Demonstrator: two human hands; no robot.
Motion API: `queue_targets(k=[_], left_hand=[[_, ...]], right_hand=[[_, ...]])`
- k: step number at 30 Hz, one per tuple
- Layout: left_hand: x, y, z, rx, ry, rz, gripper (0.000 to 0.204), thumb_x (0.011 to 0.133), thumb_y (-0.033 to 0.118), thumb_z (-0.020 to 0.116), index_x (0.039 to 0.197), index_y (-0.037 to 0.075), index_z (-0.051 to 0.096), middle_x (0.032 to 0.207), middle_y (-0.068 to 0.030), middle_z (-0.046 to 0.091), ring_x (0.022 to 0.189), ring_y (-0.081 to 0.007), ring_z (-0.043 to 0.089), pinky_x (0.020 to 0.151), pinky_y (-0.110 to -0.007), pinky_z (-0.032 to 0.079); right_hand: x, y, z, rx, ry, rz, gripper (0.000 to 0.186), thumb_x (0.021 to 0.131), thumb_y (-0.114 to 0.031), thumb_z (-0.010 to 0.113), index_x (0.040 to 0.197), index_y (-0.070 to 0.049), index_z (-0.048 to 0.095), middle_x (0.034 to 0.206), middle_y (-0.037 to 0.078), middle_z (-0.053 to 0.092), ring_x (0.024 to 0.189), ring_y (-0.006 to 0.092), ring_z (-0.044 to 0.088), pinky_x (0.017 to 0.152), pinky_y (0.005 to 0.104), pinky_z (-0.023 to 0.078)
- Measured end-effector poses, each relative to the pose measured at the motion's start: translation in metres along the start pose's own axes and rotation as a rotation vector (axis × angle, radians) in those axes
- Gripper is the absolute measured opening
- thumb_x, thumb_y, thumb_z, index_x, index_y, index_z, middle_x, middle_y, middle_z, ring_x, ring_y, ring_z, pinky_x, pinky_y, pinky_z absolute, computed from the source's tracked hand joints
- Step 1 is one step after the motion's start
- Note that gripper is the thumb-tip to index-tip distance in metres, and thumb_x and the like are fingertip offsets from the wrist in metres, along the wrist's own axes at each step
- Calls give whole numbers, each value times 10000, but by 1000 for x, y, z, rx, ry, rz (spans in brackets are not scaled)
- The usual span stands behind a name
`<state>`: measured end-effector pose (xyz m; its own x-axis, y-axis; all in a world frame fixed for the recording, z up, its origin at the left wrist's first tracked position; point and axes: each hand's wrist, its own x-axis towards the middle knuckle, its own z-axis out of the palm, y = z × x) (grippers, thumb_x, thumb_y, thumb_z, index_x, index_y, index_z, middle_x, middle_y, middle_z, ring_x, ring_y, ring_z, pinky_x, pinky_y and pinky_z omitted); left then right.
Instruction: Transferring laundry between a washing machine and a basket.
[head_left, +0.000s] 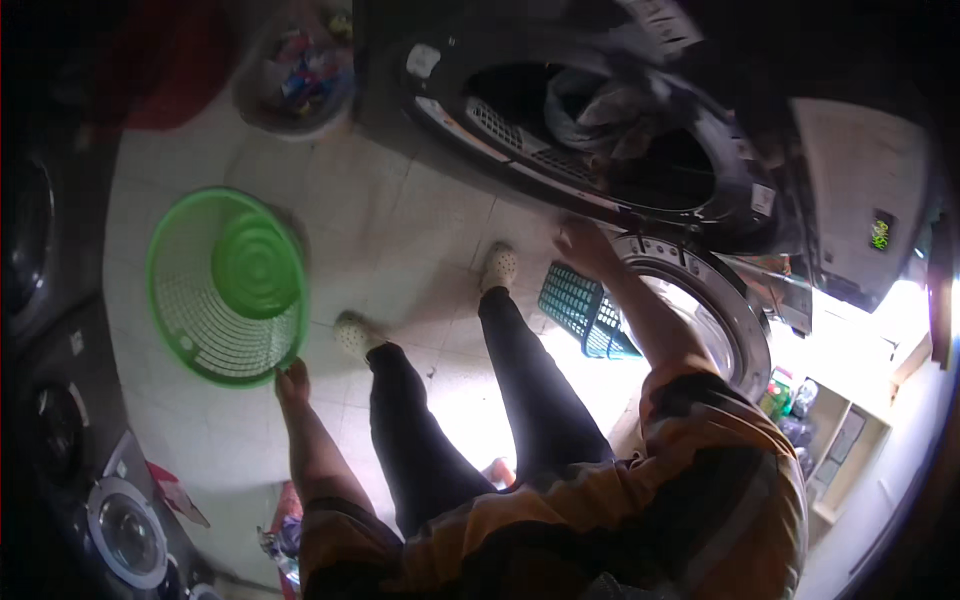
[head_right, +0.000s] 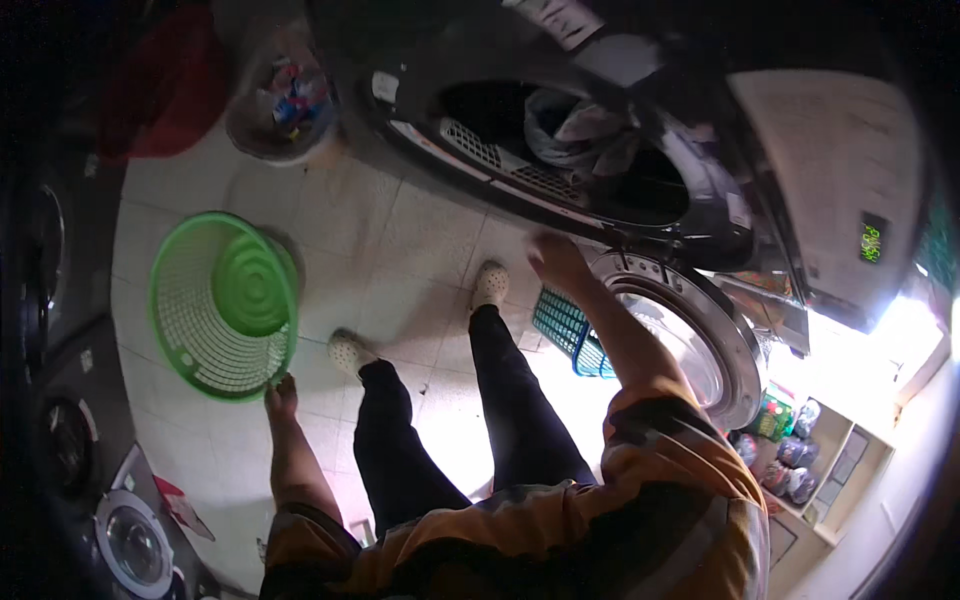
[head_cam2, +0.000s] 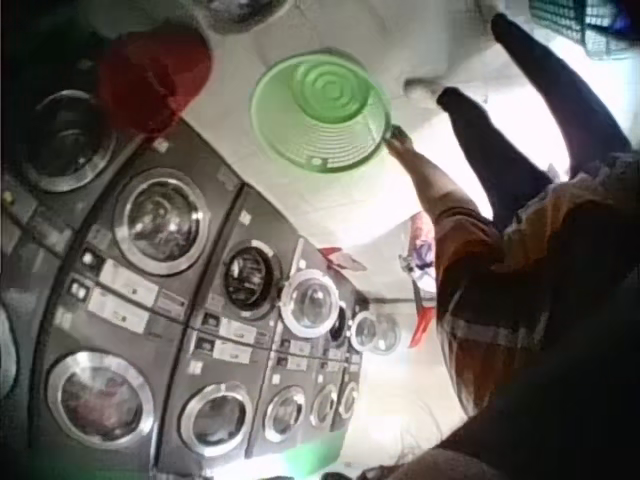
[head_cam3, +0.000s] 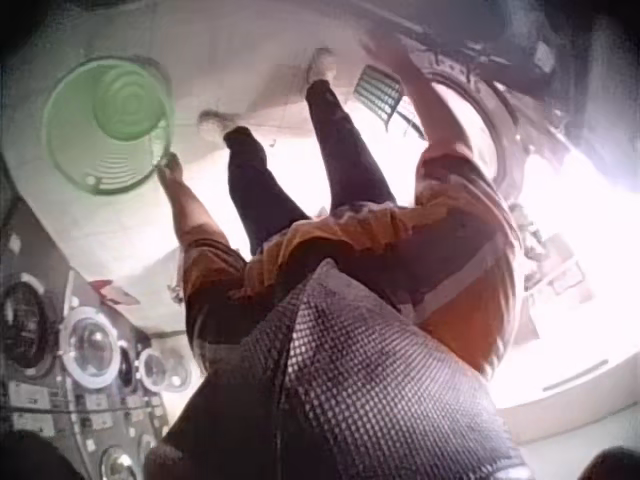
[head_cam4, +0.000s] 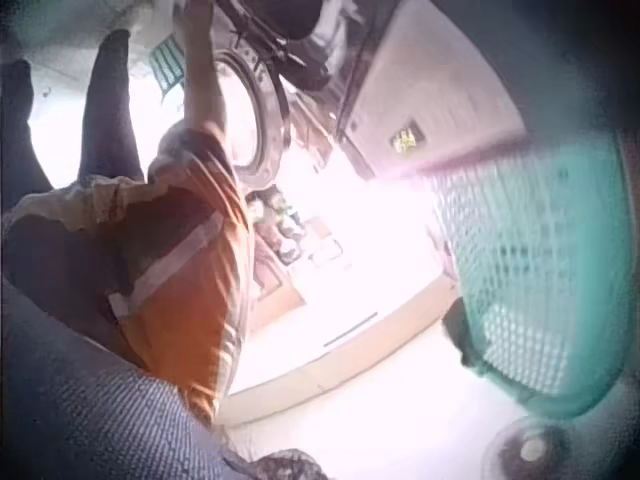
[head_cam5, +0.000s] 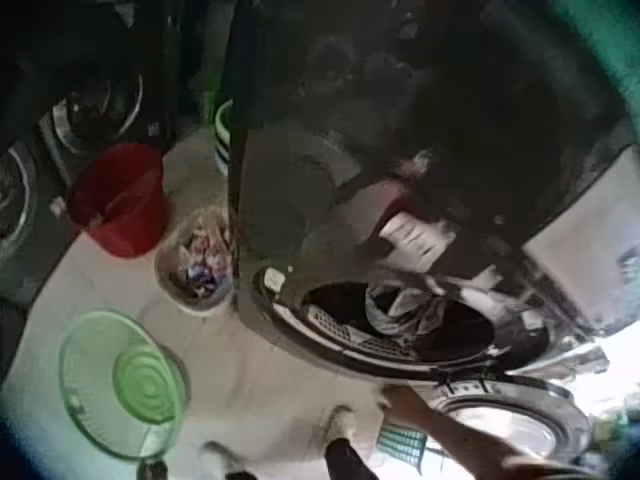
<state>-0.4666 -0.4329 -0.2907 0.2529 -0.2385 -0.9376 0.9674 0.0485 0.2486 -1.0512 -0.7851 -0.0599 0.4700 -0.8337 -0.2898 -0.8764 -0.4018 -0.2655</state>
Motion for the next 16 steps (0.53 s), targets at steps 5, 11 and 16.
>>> queue_targets(k=[5,11,16], left_hand=[[-54,35,24,237,140,3,299,902,226,538,1156,75,493,996,-86,551,880,-225,556,725,-315,521],[-160,89,113,1024,-72,158,348,905,256,535,1215,125,449,1153,-48,511,908,-174,528,815,-403,453],[-123,128,104,1663,-536,455,467,852,269,656,1226,128,414,1307,-63,478,1137,-259,523,868,-484,453]], right_hand=[[-180,-37,-127,-83,351,467,253,721,-55,641,965,-35,576,1070,187,535,1043,367,485,922,436,376],[-297,-41,-269,-529,553,1188,886,696,-467,742,1387,-125,304,1447,170,256,1355,380,200,1051,568,225],[-371,50,-208,-129,104,1367,1142,637,-633,722,1480,-218,74,1546,115,-11,1407,378,44,1044,682,105]])
